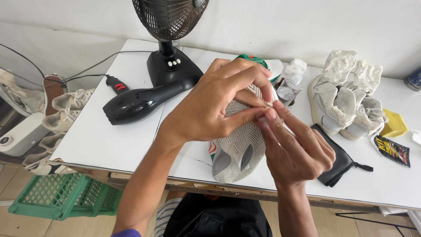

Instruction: The person cleans the sole of a white and green sneaker using a cotton swab. They scrub the textured tread pattern and then wipe the surface with a cotton ball, working on the shoe while it rests on their lap.

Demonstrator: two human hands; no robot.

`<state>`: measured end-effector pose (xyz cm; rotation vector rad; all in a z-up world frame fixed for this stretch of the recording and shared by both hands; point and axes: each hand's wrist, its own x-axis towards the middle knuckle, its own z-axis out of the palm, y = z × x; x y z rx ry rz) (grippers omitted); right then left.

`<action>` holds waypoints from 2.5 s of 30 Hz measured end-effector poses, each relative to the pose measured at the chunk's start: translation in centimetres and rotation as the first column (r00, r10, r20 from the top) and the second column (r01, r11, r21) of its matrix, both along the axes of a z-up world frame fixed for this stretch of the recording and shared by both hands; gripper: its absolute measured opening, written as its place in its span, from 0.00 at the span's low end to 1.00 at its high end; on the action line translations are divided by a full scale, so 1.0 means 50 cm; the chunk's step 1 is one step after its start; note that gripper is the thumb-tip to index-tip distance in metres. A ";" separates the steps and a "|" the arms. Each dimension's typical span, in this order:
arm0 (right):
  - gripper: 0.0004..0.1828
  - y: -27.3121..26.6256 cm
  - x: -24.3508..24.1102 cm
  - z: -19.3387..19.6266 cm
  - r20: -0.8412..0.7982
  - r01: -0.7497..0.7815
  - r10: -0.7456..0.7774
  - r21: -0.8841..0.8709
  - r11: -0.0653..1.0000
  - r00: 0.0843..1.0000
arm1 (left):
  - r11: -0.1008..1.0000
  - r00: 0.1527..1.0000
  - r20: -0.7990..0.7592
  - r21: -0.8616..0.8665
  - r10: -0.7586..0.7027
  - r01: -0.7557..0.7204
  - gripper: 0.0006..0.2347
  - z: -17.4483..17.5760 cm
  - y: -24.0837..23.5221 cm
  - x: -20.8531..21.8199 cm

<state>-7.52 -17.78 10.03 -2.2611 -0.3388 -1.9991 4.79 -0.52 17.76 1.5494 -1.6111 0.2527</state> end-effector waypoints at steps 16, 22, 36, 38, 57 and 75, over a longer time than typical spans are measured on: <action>0.04 -0.075 -0.050 -0.060 -0.171 -0.258 0.405 0.541 0.800 0.898 | 0.995 0.996 -0.024 0.051 0.081 -0.080 0.17 0.034 -0.042 0.068; 0.03 -0.074 -0.096 0.000 -0.331 -0.089 0.208 0.341 0.936 0.920 | 0.994 0.997 0.054 0.091 0.053 -0.058 0.07 0.033 -0.045 0.082; 0.12 -0.053 -0.122 0.028 -0.438 0.041 -0.042 -0.012 0.999 0.898 | 0.997 0.993 0.087 0.036 -0.074 0.071 0.08 0.035 -0.033 0.085; 0.10 -0.047 -0.121 0.031 -0.433 0.041 -0.052 -0.036 0.999 0.900 | 0.996 0.992 0.094 0.040 -0.081 0.078 0.07 0.036 -0.038 0.084; 0.09 -0.053 -0.137 0.048 -0.359 0.136 -0.143 -0.046 0.990 0.922 | 0.995 0.983 0.153 0.002 -0.104 0.105 0.05 0.040 -0.051 0.054; 0.23 -0.049 -0.167 0.121 -0.331 0.084 -0.245 -0.432 0.898 0.911 | 0.998 0.970 0.234 0.003 -0.064 0.065 0.04 0.048 -0.054 -0.004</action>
